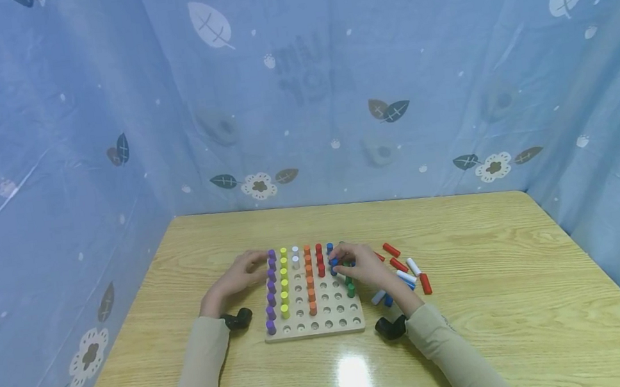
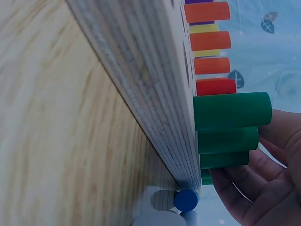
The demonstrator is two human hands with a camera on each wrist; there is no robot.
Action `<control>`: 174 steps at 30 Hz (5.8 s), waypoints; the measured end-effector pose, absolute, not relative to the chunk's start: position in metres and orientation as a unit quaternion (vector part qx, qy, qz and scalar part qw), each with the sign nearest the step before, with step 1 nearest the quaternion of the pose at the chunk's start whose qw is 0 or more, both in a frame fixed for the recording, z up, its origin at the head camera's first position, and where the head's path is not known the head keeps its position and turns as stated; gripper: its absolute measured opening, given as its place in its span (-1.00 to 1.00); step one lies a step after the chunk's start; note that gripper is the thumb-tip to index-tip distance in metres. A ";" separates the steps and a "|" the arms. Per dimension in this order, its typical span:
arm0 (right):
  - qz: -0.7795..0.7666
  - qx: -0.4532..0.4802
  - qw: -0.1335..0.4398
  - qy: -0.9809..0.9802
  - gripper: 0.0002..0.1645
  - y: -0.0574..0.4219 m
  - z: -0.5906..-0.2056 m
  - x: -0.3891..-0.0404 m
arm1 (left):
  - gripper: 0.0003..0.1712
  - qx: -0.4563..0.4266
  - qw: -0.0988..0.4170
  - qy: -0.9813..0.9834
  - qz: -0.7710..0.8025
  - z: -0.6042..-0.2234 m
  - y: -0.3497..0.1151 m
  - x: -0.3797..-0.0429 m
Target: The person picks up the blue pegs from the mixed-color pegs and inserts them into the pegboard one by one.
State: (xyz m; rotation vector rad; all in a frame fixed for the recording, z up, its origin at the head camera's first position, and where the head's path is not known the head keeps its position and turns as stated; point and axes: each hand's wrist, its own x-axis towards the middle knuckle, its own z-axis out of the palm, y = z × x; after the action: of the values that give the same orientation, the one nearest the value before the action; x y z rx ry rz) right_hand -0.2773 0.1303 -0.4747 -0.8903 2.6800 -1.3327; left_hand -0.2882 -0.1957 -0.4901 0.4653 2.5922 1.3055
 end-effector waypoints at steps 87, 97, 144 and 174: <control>-0.316 -0.290 -0.008 0.903 -0.73 0.230 -0.452 -0.251 | -0.37 0.158 0.120 0.858 0.473 -0.491 -0.202 -0.299; -0.308 -0.275 -0.003 0.911 -0.73 0.240 -0.458 -0.244 | -0.36 0.161 0.122 0.864 0.462 -0.491 -0.202 -0.299; -0.264 -0.259 0.006 0.929 -0.69 0.236 -0.457 -0.235 | -0.34 0.142 0.135 0.860 0.472 -0.490 -0.201 -0.300; -0.294 -0.276 -0.027 0.915 -0.66 0.208 -0.438 -0.248 | -0.36 0.150 0.124 0.869 0.454 -0.486 -0.200 -0.297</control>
State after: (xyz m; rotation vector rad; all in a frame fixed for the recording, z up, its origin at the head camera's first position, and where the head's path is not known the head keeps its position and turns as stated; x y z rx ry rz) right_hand -0.2480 0.2075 -0.4383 -0.8819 2.9229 -0.9409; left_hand -0.2969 -0.2002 -0.4861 0.4386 2.5334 1.3243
